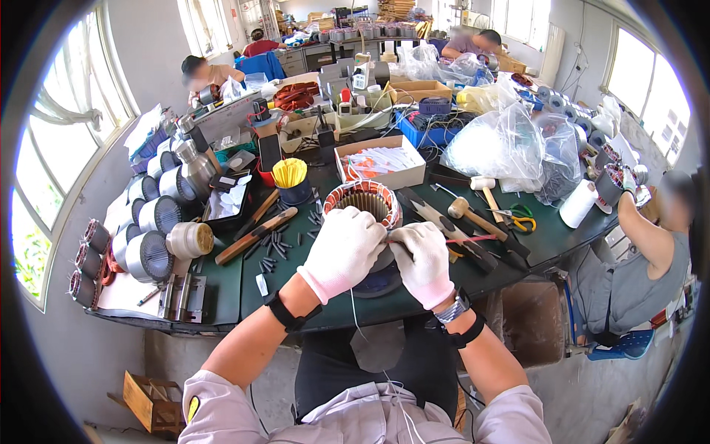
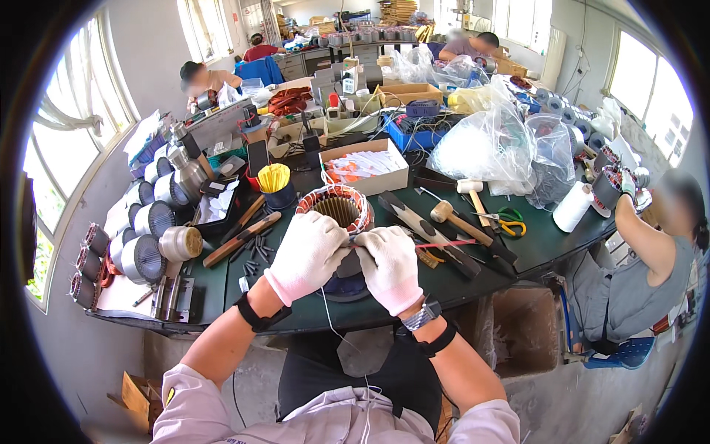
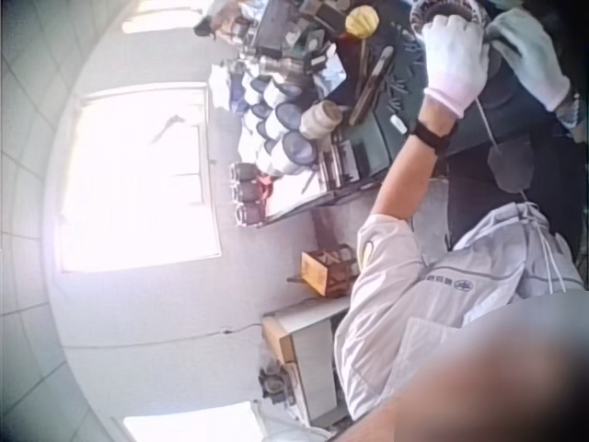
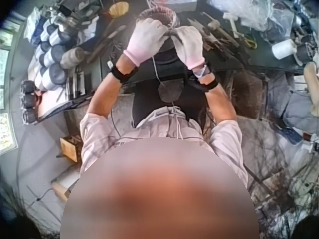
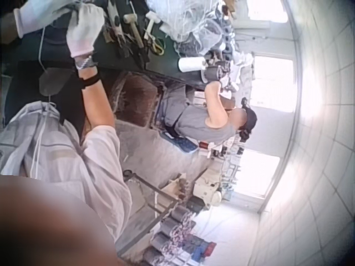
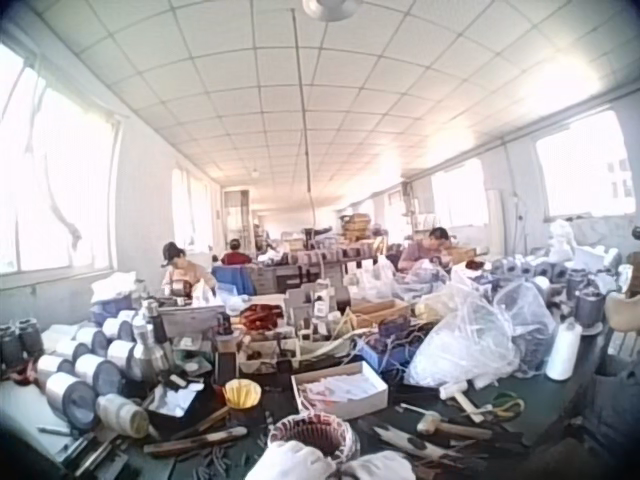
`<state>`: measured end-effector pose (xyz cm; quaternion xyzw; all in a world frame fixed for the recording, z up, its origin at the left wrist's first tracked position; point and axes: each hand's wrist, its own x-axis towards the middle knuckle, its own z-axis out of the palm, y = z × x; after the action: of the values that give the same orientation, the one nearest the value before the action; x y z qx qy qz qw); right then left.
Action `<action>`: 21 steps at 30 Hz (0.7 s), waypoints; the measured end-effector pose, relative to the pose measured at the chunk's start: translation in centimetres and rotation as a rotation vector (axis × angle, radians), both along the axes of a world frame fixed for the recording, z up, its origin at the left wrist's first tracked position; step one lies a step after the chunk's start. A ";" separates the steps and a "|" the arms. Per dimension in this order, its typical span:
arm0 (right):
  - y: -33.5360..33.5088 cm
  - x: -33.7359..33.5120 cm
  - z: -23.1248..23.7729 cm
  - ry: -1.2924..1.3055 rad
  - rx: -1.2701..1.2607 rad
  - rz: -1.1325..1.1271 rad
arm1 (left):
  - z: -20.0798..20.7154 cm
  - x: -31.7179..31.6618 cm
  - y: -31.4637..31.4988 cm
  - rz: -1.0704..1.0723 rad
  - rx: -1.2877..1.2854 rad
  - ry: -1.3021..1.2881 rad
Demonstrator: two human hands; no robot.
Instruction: Assembling and wiring components for industrial electric motors at a workbench.
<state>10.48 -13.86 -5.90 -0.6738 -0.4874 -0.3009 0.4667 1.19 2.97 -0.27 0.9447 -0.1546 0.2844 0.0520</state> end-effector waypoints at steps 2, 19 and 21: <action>-0.4 0.3 -0.3 -0.025 -0.047 -0.006 | -0.3 -0.1 -0.1 0.017 -0.030 -0.005; -1.3 0.2 -0.2 -0.182 -0.263 -0.078 | -4.2 -0.7 -1.8 0.113 0.010 -0.247; -1.1 0.0 0.0 -0.180 -0.244 -0.086 | -2.6 -0.9 -2.6 0.122 -0.008 -0.192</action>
<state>10.51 -14.99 -5.95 -0.7162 -0.5308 -0.3183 0.3224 0.27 0.39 -2.82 0.9206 -0.0997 0.3768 0.0232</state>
